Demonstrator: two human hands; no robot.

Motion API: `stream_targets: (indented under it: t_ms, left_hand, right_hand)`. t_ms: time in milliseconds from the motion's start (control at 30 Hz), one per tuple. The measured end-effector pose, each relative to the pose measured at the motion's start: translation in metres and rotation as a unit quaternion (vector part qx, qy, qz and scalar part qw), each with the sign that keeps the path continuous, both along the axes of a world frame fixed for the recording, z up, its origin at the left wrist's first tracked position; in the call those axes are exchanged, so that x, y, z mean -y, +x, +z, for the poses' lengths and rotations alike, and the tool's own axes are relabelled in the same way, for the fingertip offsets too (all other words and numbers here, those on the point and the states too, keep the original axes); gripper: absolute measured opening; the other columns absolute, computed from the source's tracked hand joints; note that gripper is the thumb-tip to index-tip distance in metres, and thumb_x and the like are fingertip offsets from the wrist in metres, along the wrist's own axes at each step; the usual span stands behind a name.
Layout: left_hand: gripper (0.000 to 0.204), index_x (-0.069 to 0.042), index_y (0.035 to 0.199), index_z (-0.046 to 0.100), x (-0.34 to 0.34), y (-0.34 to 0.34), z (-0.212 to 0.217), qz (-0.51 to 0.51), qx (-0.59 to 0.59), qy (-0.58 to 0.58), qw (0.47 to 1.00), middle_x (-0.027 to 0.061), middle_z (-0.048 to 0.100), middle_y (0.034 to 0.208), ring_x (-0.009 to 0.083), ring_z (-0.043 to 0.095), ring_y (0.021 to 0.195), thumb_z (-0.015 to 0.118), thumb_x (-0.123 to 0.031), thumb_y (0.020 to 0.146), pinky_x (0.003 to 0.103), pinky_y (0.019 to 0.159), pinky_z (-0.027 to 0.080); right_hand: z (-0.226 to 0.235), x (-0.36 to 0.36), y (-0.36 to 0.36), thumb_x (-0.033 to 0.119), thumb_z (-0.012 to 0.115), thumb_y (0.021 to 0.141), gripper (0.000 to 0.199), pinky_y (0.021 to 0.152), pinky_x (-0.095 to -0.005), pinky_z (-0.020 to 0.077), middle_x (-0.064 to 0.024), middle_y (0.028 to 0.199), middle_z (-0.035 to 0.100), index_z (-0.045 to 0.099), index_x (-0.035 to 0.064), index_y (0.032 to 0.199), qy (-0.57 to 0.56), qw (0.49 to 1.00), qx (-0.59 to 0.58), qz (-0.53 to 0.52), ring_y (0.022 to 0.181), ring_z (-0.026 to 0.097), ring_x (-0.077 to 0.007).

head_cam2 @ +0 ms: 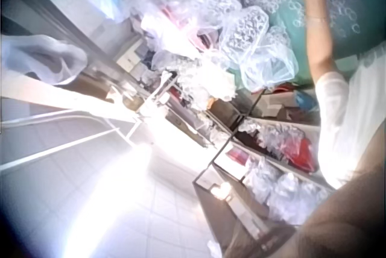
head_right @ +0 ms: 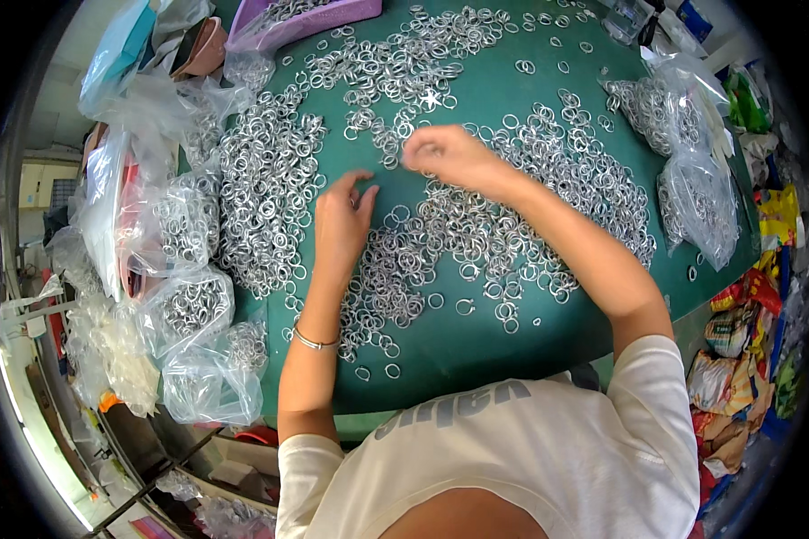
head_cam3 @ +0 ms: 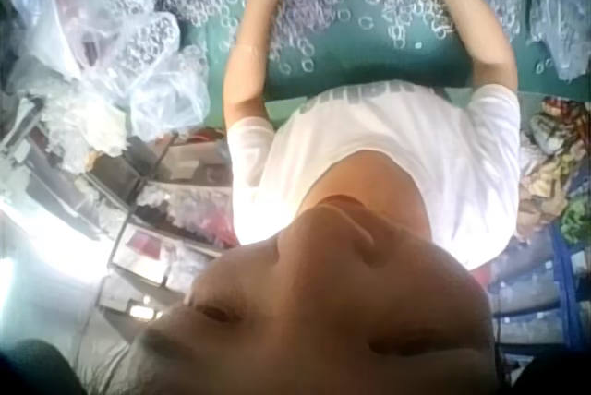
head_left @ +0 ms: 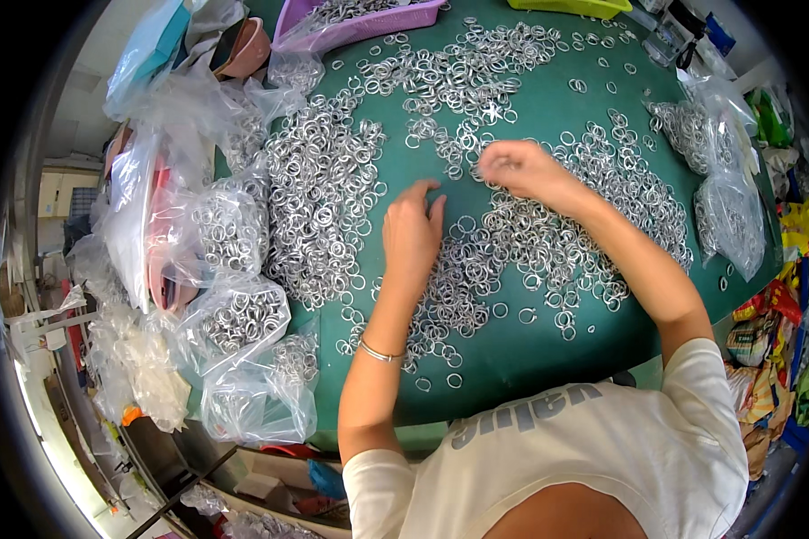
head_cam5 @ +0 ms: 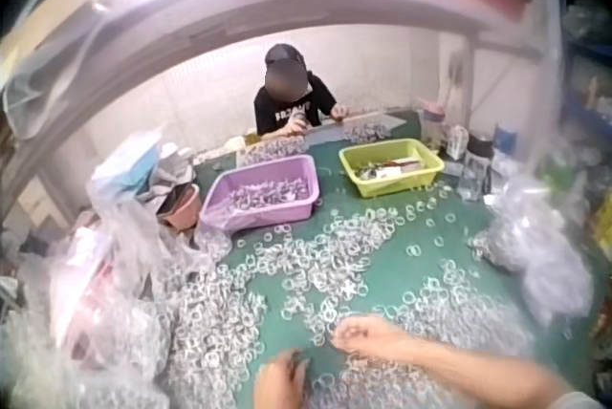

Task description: The person picks up and sorts small silver-colored metal rings on a green surface by hand, gathering them from a large pile and placing them into plastic bags.

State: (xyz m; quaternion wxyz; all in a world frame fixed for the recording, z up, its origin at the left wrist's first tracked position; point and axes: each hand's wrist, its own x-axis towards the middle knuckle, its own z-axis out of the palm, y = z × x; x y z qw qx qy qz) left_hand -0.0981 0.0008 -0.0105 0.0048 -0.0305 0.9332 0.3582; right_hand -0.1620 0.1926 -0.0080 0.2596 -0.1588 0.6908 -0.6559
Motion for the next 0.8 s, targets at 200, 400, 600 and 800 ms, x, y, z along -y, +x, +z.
stream_targets:
  t_ms: [200, 400, 600, 800]
  left_hand:
    - [0.024, -0.003, 0.090, 0.060, -0.014, -0.029, -0.020, -0.020, -0.112, -0.054, 0.992, 0.0175, 0.062, 0.078, 0.0335, 0.059, 0.069, 0.069, -0.019, 0.074, 0.039, 0.059, 0.046]
    - [0.015, -0.001, 0.089, 0.056, -0.008, -0.020, -0.025, -0.028, -0.106, -0.019, 0.994, 0.0176, 0.060, 0.075, 0.0326, 0.057, 0.063, 0.059, -0.014, 0.082, 0.040, 0.057, 0.044]
    - [0.016, 0.003, 0.084, 0.052, 0.012, 0.002, -0.018, 0.031, 0.006, 0.162, 0.986, 0.0153, 0.053, 0.063, 0.0242, 0.049, 0.050, 0.052, -0.012, 0.088, 0.035, 0.050, 0.039]
    - [0.013, 0.002, 0.088, 0.049, 0.012, 0.015, -0.007, -0.030, -0.061, 0.043, 0.997, 0.0154, 0.054, 0.063, 0.0295, 0.052, 0.050, 0.052, -0.011, 0.088, 0.039, 0.049, 0.041]
  right_hand:
    - [-0.001, -0.034, -0.022, 0.018, 0.055, 0.085, 0.013, 0.039, -0.0221, 0.0303, -0.0006, 0.062, 0.052, 0.054, 0.0053, 0.084, -0.219, 0.931, 0.271, -0.106, 0.050, 0.046, -0.0090]
    - [-0.020, -0.018, -0.036, 0.026, 0.049, 0.087, 0.024, 0.056, -0.0408, 0.0400, -0.0154, 0.058, 0.054, 0.052, 0.0024, 0.087, 0.266, 0.921, -0.222, -0.180, 0.054, 0.053, -0.0316]
    - [0.002, -0.028, -0.039, 0.025, 0.055, 0.087, 0.037, 0.040, -0.0214, 0.0149, 0.0075, 0.053, 0.040, 0.044, 0.0109, 0.054, 0.115, 0.973, 0.047, -0.195, 0.042, 0.022, -0.0015]
    - [0.011, -0.064, -0.056, 0.020, 0.055, 0.082, 0.028, 0.038, -0.0207, 0.0168, 0.0046, 0.052, 0.044, 0.047, 0.0099, 0.057, 0.098, 0.968, 0.057, -0.224, 0.040, 0.026, -0.0026]
